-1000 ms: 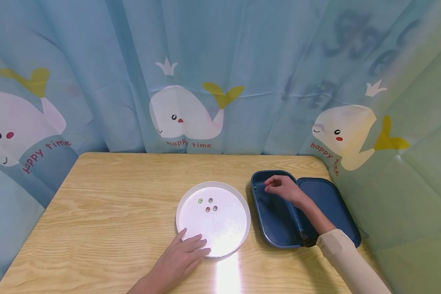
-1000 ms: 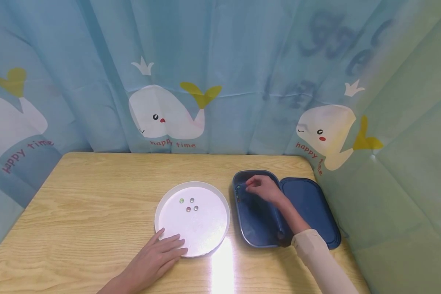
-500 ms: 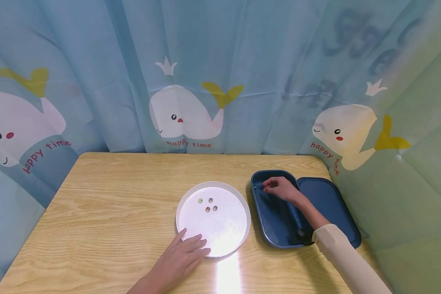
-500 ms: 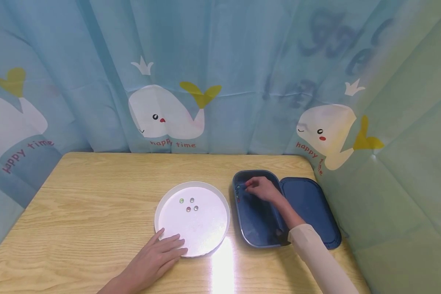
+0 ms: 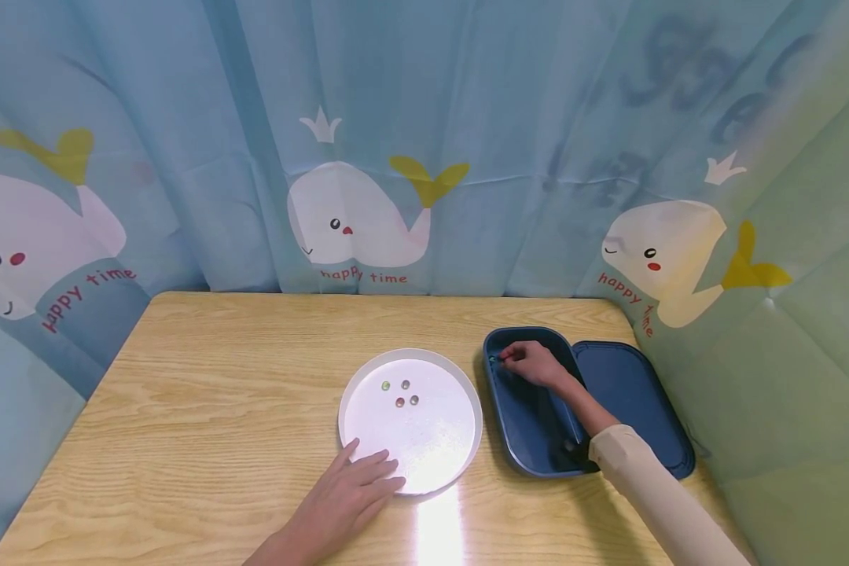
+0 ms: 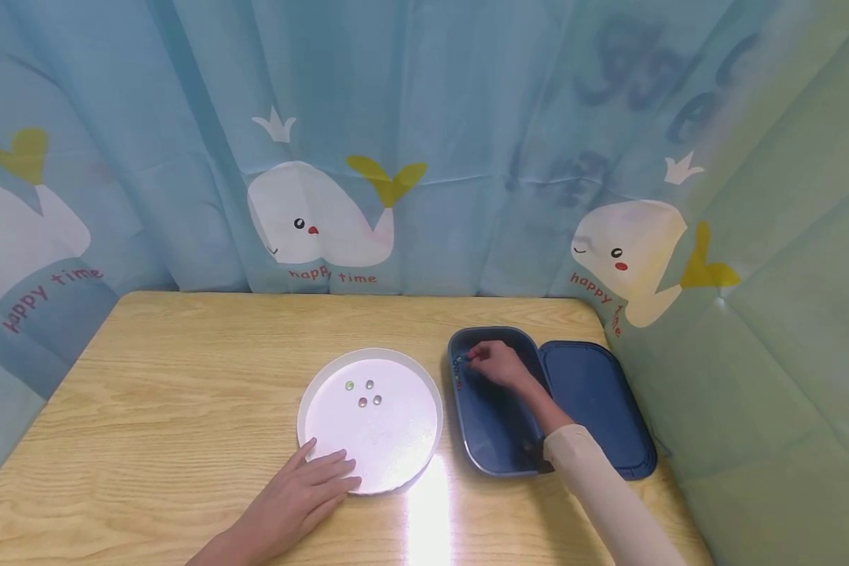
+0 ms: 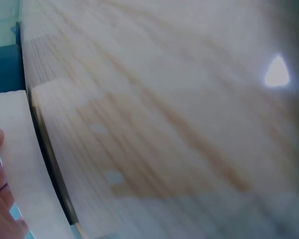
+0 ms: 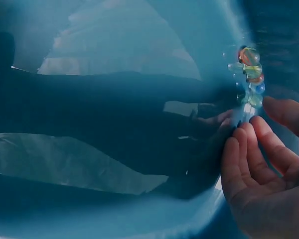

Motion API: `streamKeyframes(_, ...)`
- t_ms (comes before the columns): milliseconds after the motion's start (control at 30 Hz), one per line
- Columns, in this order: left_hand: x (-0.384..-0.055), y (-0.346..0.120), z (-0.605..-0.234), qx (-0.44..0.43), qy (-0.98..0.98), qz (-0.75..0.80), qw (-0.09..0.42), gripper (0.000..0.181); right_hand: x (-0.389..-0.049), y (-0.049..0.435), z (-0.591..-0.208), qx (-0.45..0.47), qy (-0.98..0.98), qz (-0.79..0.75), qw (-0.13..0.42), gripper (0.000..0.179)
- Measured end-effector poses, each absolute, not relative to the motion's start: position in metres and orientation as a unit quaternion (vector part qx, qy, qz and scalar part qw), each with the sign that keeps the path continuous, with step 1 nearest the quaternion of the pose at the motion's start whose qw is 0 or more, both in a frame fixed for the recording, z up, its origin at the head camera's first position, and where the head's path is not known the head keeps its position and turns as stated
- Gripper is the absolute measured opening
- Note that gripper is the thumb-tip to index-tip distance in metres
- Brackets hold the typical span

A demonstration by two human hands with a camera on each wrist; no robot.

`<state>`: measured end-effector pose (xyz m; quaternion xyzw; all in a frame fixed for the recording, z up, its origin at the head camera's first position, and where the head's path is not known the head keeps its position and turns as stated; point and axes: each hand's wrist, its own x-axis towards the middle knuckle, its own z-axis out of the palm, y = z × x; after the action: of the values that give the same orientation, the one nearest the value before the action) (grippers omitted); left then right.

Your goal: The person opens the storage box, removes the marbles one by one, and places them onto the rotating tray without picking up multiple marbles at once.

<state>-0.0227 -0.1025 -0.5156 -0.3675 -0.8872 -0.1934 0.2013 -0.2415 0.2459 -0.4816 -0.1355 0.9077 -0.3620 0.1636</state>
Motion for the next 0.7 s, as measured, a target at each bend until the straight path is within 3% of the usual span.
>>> streamKeyframes(700, -0.022, -0.103, -0.514, -0.367, -0.886, -0.198, 0.202, 0.022, -0.245, 0.229, -0.489, -0.104, 0.938, -0.310, 0.112, 0.014)
